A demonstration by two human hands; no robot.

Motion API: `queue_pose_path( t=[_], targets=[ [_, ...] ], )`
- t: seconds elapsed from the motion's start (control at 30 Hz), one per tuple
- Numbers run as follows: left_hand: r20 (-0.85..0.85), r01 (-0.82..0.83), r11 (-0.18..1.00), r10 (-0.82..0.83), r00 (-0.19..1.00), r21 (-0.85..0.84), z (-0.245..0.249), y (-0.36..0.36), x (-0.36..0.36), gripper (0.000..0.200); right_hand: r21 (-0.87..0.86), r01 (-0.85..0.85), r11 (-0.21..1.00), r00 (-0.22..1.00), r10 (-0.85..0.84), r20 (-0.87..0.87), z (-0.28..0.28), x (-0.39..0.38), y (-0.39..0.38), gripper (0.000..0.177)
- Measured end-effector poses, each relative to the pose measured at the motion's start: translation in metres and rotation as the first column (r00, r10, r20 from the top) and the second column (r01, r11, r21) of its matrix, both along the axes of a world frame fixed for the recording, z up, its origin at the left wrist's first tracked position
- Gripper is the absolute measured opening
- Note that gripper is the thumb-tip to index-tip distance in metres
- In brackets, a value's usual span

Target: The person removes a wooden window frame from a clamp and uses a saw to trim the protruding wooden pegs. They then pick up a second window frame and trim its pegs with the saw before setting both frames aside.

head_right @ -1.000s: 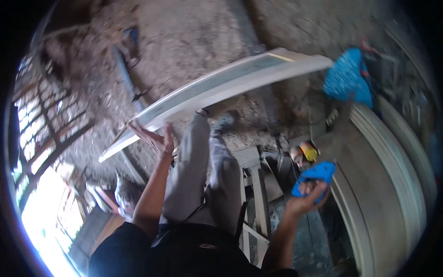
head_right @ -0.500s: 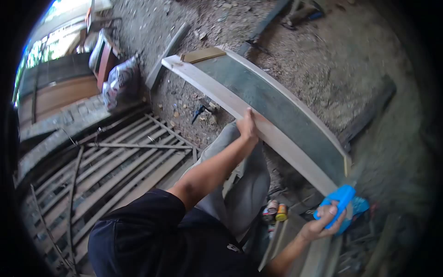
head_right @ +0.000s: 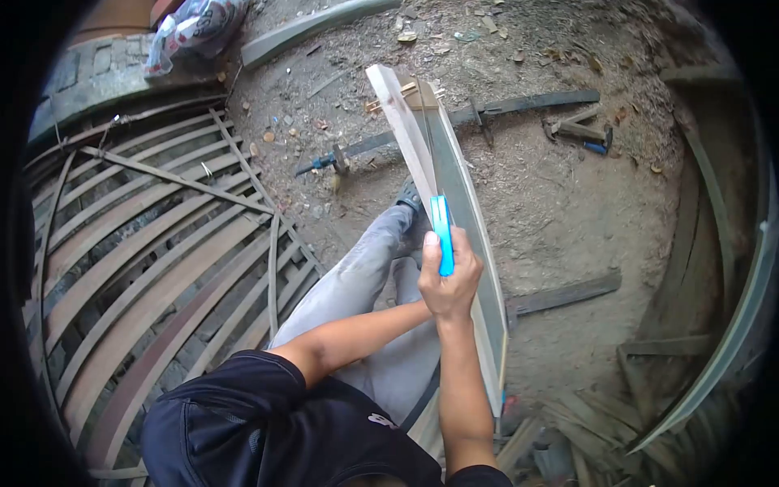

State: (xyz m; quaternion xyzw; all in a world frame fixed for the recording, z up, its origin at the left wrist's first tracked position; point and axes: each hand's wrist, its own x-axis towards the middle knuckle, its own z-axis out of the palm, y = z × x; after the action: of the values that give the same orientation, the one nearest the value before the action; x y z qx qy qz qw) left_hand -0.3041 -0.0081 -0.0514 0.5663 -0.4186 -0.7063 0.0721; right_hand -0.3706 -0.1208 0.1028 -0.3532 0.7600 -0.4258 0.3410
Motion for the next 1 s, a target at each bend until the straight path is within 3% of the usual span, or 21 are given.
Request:
queue_pose_path(
  t=[0.3,1.0],
  targets=[
    [0.004,-0.031,0.998,0.031,1.000,0.060,-0.007,0.006,-0.032,0.059,0.033,-0.129,0.991,0.992,0.130,-0.010,-0.036,-0.022,-0.003,0.025],
    [0.004,-0.064,0.995,0.064,0.998,0.071,-0.015,0.020,-0.004,0.070,0.070,-0.162,0.984,0.986,0.163,-0.011,-0.031,-0.003,0.000,0.022]
  ],
)
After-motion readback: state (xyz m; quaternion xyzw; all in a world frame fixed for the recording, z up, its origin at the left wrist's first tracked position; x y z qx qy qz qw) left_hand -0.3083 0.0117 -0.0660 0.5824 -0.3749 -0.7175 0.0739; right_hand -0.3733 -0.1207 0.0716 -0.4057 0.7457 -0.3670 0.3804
